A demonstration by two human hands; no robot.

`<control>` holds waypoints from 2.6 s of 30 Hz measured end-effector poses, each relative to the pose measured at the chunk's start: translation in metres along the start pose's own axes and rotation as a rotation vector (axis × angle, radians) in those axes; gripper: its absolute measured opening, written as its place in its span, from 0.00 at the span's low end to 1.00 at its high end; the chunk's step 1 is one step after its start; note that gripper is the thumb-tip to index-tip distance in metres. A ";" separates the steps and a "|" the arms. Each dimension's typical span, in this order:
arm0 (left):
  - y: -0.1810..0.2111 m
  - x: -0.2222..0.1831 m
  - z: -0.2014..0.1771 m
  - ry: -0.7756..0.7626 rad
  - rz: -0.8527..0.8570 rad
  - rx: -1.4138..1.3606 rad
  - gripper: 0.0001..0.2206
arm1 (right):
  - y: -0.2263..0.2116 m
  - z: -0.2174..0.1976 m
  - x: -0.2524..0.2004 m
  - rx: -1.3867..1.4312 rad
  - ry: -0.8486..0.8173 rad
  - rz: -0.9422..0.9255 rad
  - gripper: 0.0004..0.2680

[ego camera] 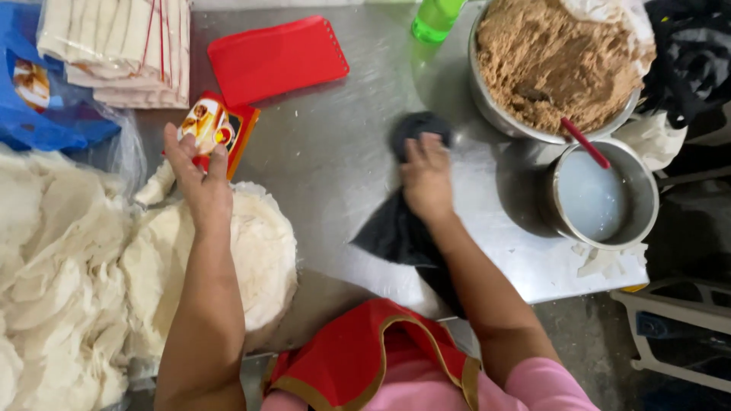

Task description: Separate and stack thin dough wrappers on a stainless steel production table.

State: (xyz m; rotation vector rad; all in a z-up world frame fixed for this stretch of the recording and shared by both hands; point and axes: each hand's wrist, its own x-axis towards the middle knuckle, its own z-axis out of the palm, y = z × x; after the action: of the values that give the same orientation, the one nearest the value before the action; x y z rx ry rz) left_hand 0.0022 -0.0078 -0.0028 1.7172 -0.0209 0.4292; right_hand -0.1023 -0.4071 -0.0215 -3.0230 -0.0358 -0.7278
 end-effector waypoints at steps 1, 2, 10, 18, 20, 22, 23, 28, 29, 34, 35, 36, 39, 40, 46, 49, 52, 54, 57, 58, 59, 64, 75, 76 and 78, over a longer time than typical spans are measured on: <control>-0.005 -0.005 -0.003 0.000 -0.003 0.007 0.36 | -0.017 -0.009 -0.006 0.006 -0.005 0.000 0.17; -0.010 -0.004 -0.003 -0.002 0.016 -0.018 0.36 | -0.033 -0.018 -0.006 0.098 -0.038 -0.008 0.18; 0.047 -0.013 0.008 0.047 0.371 0.243 0.34 | -0.078 -0.092 -0.063 0.325 -0.166 -0.003 0.19; 0.051 -0.012 0.010 -0.052 0.314 0.463 0.38 | -0.025 -0.015 0.036 0.042 -0.187 -0.122 0.14; 0.037 -0.009 0.007 -0.017 0.340 0.457 0.38 | 0.012 0.021 0.077 -0.006 -0.186 -0.059 0.14; 0.029 -0.011 0.004 0.012 0.365 0.453 0.38 | 0.034 0.043 0.104 -0.053 -0.188 0.007 0.14; 0.029 -0.011 0.003 0.005 0.338 0.411 0.36 | 0.039 0.047 0.111 -0.027 -0.142 0.017 0.14; 0.020 -0.008 0.005 -0.007 0.299 0.270 0.31 | 0.013 -0.024 0.074 0.156 -0.130 -0.017 0.15; 0.021 -0.008 0.004 -0.030 0.278 0.214 0.31 | -0.014 -0.065 0.053 0.290 -0.249 -0.095 0.20; 0.049 -0.013 0.012 -0.073 0.146 0.023 0.31 | -0.054 -0.104 -0.073 0.217 -0.482 -0.239 0.43; 0.046 -0.011 0.017 -0.067 0.129 0.032 0.33 | -0.053 -0.098 -0.075 0.231 -0.429 -0.226 0.38; 0.044 -0.008 0.018 -0.060 0.113 0.046 0.34 | -0.055 -0.091 -0.078 0.251 -0.374 -0.213 0.34; 0.030 -0.005 0.015 -0.078 0.134 0.136 0.36 | -0.079 -0.078 -0.030 0.278 -0.425 -0.227 0.28; 0.028 -0.005 0.016 -0.067 0.134 0.138 0.36 | -0.091 -0.070 -0.007 0.280 -0.424 -0.239 0.28; 0.026 -0.004 0.010 -0.043 0.160 0.256 0.36 | -0.155 -0.001 0.118 0.298 -0.402 -0.444 0.21; 0.025 -0.005 0.003 -0.111 0.044 0.141 0.36 | -0.165 0.031 0.167 0.242 -0.383 -0.337 0.23; 0.027 -0.008 0.001 -0.098 -0.007 0.186 0.36 | -0.162 0.046 0.188 0.170 -0.403 -0.193 0.23; 0.023 -0.006 0.000 -0.096 -0.029 0.183 0.36 | -0.160 0.045 0.190 0.199 -0.413 -0.164 0.23; 0.033 -0.008 -0.004 -0.108 -0.107 0.100 0.35 | -0.116 0.056 0.161 0.161 -0.141 -0.128 0.21; 0.031 -0.011 -0.005 -0.114 -0.120 0.106 0.35 | -0.087 0.044 0.162 0.165 -0.156 -0.124 0.21; 0.030 -0.013 -0.006 -0.115 -0.122 0.068 0.35 | -0.058 0.032 0.163 0.121 -0.154 -0.028 0.19; 0.037 -0.007 -0.005 -0.120 -0.149 0.059 0.34 | 0.062 0.052 0.151 0.022 -0.229 0.301 0.23; 0.020 0.006 0.002 -0.145 -0.016 0.265 0.30 | -0.159 0.021 0.145 0.322 -0.050 -0.356 0.25; 0.016 0.006 0.000 -0.148 -0.013 0.263 0.30 | -0.166 0.010 0.128 0.320 -0.048 -0.352 0.25; 0.007 0.005 -0.006 -0.194 -0.095 0.319 0.31 | -0.184 -0.010 0.092 0.205 -0.274 -0.466 0.28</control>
State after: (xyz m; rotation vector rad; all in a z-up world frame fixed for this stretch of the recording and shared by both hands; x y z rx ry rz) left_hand 0.0032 -0.0026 0.0064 2.0602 -0.0118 0.2005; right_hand -0.0308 -0.2222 0.0342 -2.9065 -0.7891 -0.2888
